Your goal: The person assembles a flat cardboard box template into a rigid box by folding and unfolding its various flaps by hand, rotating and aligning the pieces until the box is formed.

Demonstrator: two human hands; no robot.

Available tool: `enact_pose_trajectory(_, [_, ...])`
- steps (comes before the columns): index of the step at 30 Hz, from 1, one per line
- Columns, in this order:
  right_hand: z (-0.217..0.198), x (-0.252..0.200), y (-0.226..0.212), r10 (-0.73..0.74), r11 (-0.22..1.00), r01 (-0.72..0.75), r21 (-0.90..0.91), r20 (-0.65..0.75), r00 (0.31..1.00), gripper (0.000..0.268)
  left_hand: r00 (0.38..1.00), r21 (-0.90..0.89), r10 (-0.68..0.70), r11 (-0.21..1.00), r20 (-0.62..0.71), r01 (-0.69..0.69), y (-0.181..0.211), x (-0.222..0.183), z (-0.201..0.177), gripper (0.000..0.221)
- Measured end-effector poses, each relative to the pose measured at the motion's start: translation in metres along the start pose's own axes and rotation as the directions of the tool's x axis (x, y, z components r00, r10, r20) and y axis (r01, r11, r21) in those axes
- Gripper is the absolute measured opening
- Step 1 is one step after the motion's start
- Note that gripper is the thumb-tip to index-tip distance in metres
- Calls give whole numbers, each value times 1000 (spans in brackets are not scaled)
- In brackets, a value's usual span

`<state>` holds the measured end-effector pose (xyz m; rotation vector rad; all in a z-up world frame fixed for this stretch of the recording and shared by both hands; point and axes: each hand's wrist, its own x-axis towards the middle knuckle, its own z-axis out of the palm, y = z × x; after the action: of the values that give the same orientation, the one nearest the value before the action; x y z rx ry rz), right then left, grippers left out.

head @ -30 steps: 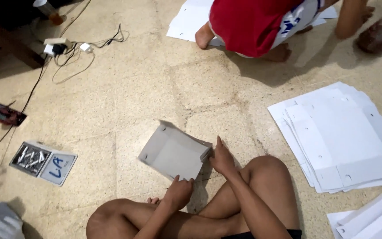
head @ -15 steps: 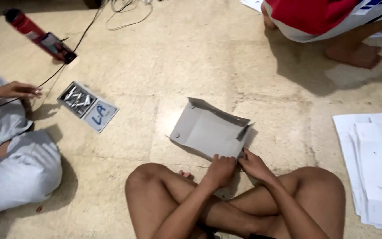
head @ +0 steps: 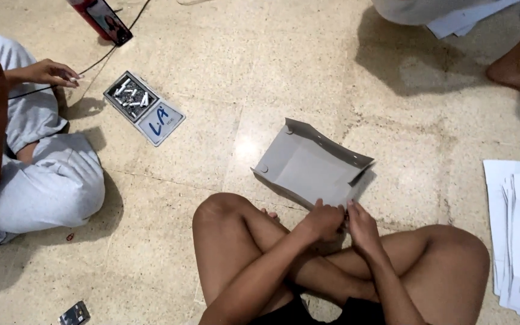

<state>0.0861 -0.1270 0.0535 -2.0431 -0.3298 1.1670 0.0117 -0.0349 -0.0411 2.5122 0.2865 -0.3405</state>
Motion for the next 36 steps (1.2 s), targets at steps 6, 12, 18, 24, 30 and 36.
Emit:
enact_pose_trajectory(6, [-4,9,9,-57,995,55,86,19,998,75,999,137,-12,990,-46,18,-13,5,18,50])
enact_pose_trajectory(12, [-3,26,32,-70,951,53,305,46,996,72,985,35,-11,999,-169,17,-2,-5,-18,8])
enact_pose_trajectory(18, [-5,51,61,-66,924,58,379,7,998,62,978,-7,-55,998,-200,55,4,-9,-32,14])
enact_pose_trajectory(24, [-9,76,84,-77,940,72,334,1,997,51,983,-208,-74,977,-170,37,5,-15,-47,13])
enact_pose_trajectory(30, [-2,65,72,11,910,6,415,-40,999,47,980,-267,-110,962,-164,63,6,-14,-52,13])
enact_pose_trajectory(36, [-4,76,86,27,854,0,520,-44,999,41,972,-330,-115,943,-204,42,1,-14,-36,25])
